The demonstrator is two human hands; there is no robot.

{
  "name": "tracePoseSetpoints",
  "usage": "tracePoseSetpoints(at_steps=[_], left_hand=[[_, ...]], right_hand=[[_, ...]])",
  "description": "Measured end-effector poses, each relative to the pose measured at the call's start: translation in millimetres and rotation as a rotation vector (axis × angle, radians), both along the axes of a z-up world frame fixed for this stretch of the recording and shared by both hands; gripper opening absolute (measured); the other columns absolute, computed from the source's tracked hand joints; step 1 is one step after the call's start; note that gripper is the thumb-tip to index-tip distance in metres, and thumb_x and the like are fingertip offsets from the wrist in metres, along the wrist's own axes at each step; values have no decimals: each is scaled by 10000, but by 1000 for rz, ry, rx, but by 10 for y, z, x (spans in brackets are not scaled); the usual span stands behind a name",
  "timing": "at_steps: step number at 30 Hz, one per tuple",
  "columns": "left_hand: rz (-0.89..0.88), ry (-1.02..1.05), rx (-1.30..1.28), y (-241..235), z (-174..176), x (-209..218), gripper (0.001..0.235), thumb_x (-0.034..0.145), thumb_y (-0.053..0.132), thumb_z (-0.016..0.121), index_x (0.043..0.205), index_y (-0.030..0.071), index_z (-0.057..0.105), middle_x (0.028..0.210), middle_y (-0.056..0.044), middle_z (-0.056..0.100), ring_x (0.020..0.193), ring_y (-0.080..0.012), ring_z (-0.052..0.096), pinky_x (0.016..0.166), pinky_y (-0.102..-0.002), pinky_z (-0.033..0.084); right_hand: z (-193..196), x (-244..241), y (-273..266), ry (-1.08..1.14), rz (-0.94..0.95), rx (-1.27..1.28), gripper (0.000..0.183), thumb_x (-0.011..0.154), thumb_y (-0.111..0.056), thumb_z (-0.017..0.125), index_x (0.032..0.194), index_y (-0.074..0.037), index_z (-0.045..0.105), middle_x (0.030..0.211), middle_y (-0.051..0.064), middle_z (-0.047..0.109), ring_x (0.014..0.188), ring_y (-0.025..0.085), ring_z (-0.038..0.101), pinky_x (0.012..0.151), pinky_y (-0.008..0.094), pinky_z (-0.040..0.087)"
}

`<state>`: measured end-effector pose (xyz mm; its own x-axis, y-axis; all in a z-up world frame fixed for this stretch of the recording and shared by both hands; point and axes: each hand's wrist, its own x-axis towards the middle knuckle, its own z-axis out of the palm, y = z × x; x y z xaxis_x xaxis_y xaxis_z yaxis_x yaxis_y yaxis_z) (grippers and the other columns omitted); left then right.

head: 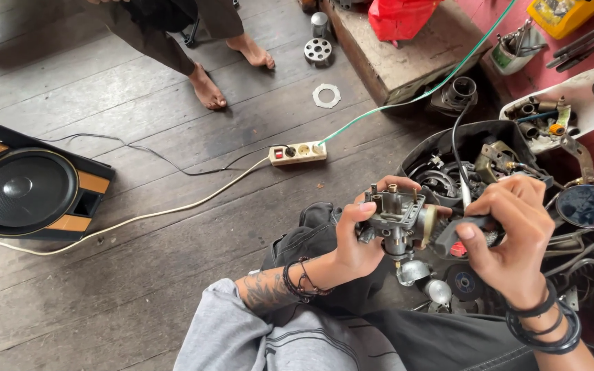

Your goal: Disassembling and cleaning the various components of a motorcycle carburetor using a small tool.

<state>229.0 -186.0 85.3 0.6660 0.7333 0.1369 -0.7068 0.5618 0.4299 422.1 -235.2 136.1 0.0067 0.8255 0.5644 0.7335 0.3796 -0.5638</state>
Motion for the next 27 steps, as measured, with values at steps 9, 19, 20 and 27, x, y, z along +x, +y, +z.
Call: tracePoseSetpoints(at_steps=[9,19,20,27], left_hand=[[10,14,59,9,30,-19,571,929,358,469,1413,53,470,1369,-360,593,975,-261,673,847,-319,557],[-102,42,-93,-13,-19,122,647,928,426,469,1450,44,445,1399,-324,578,1163,-319,651,880,-381,593],[-131,22,-120,-27,-47,176,635,931,424,473,1449,56,451,1417,-335,564,1203,-356,639,901,-400,582],[-312,2,-266,-110,-113,507,650,905,392,519,1422,-2,510,1256,-166,648,1067,-221,641,889,-314,487]], right_hand=[[7,-2,-5,-11,31,34,336,860,-289,653,757,23,582,768,90,518,851,291,453,1019,453,350],[-37,135,-63,21,-52,-21,334,906,-302,653,763,-6,593,776,71,510,862,276,437,943,408,357],[-51,169,-110,33,-73,-36,331,903,-304,652,764,-8,601,784,72,522,865,267,439,923,396,361],[-51,430,-493,-6,-181,-111,339,815,-369,682,757,-37,641,715,54,510,850,269,448,932,420,357]])
